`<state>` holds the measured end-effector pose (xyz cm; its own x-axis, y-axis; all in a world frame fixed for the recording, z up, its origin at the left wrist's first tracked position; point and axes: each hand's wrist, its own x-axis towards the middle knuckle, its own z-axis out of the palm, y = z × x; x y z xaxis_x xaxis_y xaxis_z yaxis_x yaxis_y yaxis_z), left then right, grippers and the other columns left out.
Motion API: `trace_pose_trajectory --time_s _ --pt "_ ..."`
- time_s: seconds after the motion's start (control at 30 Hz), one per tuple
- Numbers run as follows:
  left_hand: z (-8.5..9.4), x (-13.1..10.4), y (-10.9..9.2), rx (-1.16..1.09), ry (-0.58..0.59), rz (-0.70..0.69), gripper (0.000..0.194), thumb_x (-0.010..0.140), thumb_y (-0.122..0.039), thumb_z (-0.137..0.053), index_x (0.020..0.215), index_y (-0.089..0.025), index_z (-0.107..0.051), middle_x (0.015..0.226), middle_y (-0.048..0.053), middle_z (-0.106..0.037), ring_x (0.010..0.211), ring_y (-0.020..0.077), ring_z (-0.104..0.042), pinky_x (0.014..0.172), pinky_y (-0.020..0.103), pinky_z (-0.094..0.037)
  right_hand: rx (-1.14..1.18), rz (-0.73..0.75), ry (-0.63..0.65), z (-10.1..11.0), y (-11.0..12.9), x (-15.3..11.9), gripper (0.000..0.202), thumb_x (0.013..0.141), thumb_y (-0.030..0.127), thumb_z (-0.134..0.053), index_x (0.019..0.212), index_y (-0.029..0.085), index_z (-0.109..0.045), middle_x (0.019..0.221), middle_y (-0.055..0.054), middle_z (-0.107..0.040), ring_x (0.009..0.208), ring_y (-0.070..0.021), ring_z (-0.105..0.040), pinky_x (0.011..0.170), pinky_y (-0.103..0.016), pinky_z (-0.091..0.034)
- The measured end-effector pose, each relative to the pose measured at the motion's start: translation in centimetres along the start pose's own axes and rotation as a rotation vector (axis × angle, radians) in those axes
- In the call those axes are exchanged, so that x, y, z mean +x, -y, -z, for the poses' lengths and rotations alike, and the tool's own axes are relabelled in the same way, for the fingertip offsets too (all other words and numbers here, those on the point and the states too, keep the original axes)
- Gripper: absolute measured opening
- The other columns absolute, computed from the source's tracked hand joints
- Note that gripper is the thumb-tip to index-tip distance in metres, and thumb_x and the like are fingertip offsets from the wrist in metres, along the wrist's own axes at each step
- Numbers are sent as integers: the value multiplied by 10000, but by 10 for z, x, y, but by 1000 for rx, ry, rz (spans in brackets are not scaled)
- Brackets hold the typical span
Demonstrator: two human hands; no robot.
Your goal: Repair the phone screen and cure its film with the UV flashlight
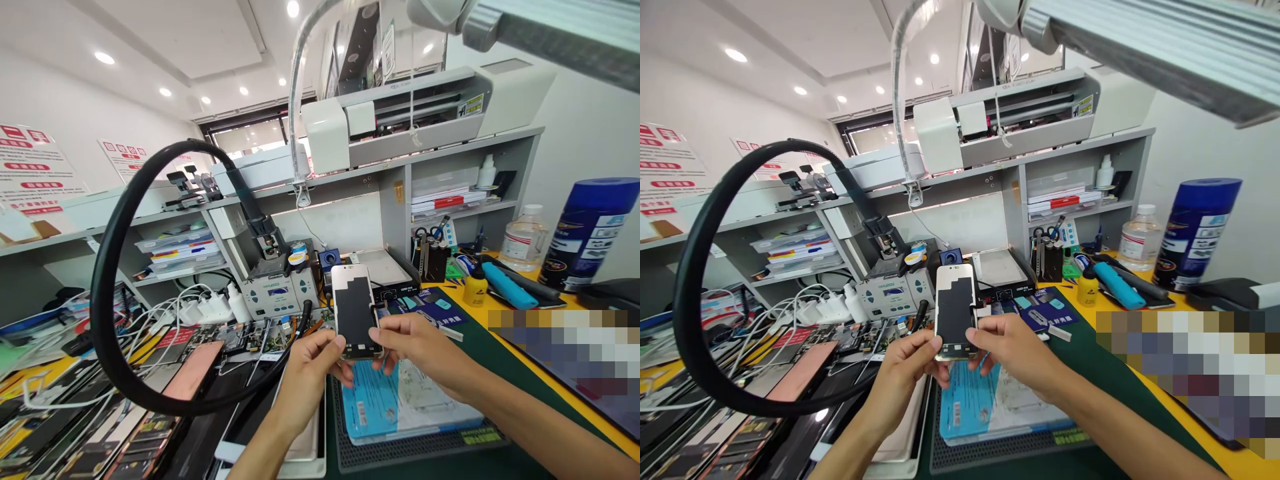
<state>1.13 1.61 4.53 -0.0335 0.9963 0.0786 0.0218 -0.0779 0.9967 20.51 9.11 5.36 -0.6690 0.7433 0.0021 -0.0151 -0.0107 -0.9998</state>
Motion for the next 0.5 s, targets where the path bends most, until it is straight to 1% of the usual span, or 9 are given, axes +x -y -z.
trace_pose_trajectory --time_s 0.07,0.2,0.37,0.5 --pt "1 0 0 -36 6 12 354 916 -465 -620 776 -142 -663 691 30 -650 595 151 -625 628 305 -543 10 -7 14 1 1 0 374 838 521 -735 774 153 -714 813 -56 -696 741 -201 -672 665 -315 -513" --pt "2 -1 -1 -68 13 34 322 899 -443 -654 794 -139 -673 707 36 -666 594 151 -639 632 307 -551 39 -16 39 2 2 0 408 839 549 -730 792 144 -721 806 -60 -691 741 -197 -671 665 -313 -511" --pt "2 -3 -6 -72 37 74 337 889 -434 -673 747 -129 -655 669 43 -676 562 149 -646 623 295 -550 48 -14 48 4 4 -1 402 802 535 -781 709 159 -673 734 -23 -650 723 -194 -674 661 -311 -517" --pt "0 -4 -6 -69 8 25 329 884 -431 -678 742 -135 -661 697 37 -673 577 142 -632 614 287 -544 46 0 65 4 7 -4 423 831 567 -744 783 147 -720 780 -57 -692 727 -192 -672 667 -314 -526"
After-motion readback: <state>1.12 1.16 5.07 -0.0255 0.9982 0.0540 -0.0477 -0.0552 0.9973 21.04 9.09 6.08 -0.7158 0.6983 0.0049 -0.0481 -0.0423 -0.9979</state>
